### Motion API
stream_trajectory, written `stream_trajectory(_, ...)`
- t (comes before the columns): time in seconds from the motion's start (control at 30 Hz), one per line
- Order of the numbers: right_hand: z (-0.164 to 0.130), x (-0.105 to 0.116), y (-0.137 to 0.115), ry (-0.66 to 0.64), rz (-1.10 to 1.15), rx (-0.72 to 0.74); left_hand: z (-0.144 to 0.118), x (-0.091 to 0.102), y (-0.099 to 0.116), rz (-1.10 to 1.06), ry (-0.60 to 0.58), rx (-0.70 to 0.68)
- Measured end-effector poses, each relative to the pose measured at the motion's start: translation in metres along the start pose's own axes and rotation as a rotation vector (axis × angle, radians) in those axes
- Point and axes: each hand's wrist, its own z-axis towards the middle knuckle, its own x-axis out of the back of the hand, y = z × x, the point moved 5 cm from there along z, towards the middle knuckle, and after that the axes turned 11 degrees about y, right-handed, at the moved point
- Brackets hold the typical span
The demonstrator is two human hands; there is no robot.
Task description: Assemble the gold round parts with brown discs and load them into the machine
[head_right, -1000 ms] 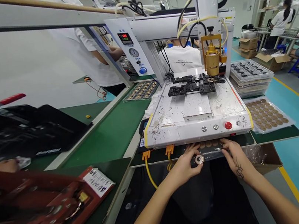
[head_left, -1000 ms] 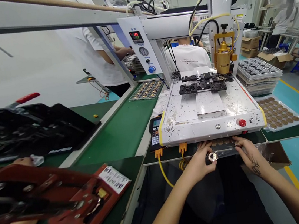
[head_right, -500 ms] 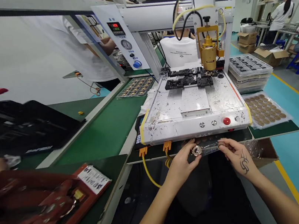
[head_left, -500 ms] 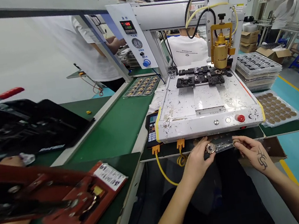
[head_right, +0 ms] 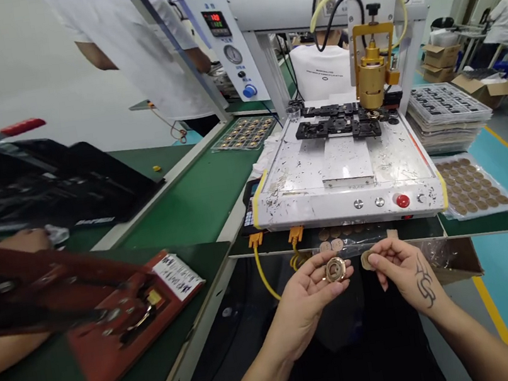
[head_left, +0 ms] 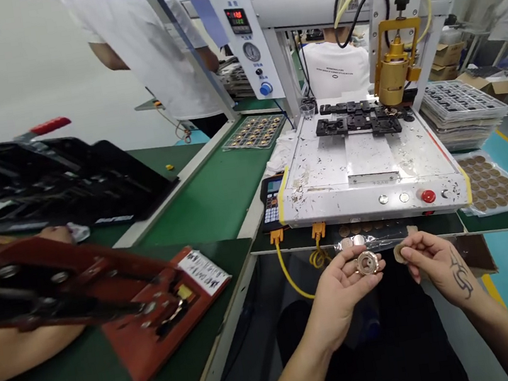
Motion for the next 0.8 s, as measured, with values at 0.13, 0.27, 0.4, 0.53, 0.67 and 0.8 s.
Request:
stream_trajectory(0.13,-0.006,-0.003,-0.004,-0.044,-0.039,0.031,-0.01,-0.002,-0.002,-0.075,-0.039,0.036)
stream_trajectory(0.27,-0.009,-0.003,0.003,-0.099,-0.008,-0.044,-0.018,-0.002,-0.002,-0.109,-0.06,0.009)
stream_trajectory(0.4,-0.013,-0.003,0.008,-0.153,0.07,-0.131,-0.022,0.0,-0.004,-0.092,-0.058,-0.028)
stream_trajectory(0.53,-0.017,-0.007,0.007,-0.195,0.105,-0.174,-0.024,0.001,-0.005,-0.077,-0.061,-0.038)
stream_trajectory(0.67,-0.018,-0.008,0.007,-0.221,0.075,-0.174,-0.024,0.003,-0.005,-0.065,-0.055,-0.053)
stream_trajectory(0.8,-0.017,-0.008,0.008,-0.248,-0.039,-0.151,-0.024,0.004,-0.004,-0.078,-0.05,-0.052)
